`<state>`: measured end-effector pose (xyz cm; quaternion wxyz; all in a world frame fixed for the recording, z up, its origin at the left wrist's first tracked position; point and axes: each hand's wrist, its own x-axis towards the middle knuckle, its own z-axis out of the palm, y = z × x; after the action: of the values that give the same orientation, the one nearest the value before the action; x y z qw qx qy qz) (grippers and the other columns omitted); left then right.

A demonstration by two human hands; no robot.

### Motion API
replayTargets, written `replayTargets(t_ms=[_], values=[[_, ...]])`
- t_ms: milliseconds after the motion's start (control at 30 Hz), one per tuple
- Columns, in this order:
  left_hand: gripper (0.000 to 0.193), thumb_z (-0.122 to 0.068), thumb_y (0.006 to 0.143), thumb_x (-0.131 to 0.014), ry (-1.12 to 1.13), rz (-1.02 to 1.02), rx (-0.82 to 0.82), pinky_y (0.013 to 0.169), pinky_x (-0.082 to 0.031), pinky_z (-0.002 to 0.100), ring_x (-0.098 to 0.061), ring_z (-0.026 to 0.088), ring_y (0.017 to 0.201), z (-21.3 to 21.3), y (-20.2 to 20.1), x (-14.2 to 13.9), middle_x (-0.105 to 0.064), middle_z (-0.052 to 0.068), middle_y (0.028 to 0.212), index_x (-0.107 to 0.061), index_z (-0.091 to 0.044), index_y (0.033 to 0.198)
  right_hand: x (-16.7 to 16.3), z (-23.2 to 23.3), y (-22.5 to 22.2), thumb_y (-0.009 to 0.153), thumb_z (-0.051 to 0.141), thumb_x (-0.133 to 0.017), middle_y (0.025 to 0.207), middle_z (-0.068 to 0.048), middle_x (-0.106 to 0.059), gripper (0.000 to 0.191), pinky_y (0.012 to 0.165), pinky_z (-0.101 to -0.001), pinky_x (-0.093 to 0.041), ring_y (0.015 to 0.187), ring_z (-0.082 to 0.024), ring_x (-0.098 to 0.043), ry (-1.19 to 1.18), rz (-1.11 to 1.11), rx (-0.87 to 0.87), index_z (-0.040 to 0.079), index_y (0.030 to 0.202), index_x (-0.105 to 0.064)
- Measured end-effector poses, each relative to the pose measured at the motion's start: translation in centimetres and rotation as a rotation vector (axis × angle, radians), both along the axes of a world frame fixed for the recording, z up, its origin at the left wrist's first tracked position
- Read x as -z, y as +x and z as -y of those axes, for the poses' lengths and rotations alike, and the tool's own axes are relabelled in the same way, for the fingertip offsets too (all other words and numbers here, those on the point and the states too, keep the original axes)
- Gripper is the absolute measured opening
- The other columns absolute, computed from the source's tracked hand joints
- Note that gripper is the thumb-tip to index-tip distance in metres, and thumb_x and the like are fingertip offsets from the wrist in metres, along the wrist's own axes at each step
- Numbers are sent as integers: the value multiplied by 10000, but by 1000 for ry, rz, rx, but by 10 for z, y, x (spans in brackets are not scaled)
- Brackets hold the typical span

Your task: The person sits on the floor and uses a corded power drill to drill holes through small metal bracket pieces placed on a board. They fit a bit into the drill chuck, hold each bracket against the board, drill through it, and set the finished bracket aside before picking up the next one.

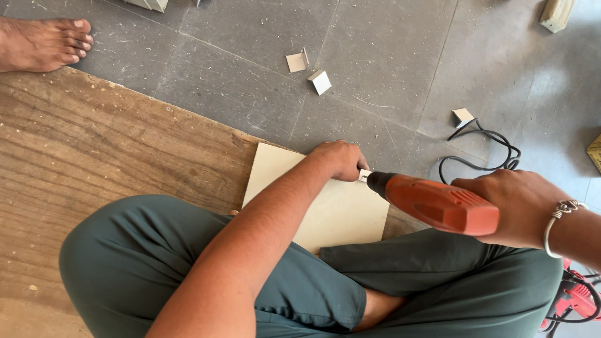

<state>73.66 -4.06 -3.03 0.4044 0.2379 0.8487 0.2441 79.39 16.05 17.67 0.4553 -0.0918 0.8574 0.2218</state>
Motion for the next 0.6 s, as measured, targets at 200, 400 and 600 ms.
replayTargets(t_ms=[200, 400, 600], values=[[500, -125, 821, -623, 5, 16, -11, 1102, -466, 423, -649, 162, 1209, -1, -6, 7, -724, -51, 1277, -749, -416, 1207, -6, 26, -10, 888, 468, -635, 931, 92, -761, 371, 793, -317, -629, 865, -118, -767, 136, 97, -141, 332, 1231, -596], [407, -192, 890, -609, -13, 72, -42, 1090, -482, 449, -672, 185, 1181, -4, -8, 7, -717, -42, 1285, -744, -386, 1221, -9, 42, -14, 905, 505, -615, 952, 114, -719, 373, 847, -300, -619, 956, -100, -747, 222, 149, -228, 356, 1245, -581], [307, -207, 916, -610, -39, 74, -28, 1071, -496, 458, -714, 193, 1106, -4, -9, 1, -759, 28, 1186, -792, -300, 1145, -15, 55, -17, 946, 503, -568, 982, 90, -707, 324, 856, -301, -620, 975, -117, -741, 259, 161, -292, 339, 1225, -584]])
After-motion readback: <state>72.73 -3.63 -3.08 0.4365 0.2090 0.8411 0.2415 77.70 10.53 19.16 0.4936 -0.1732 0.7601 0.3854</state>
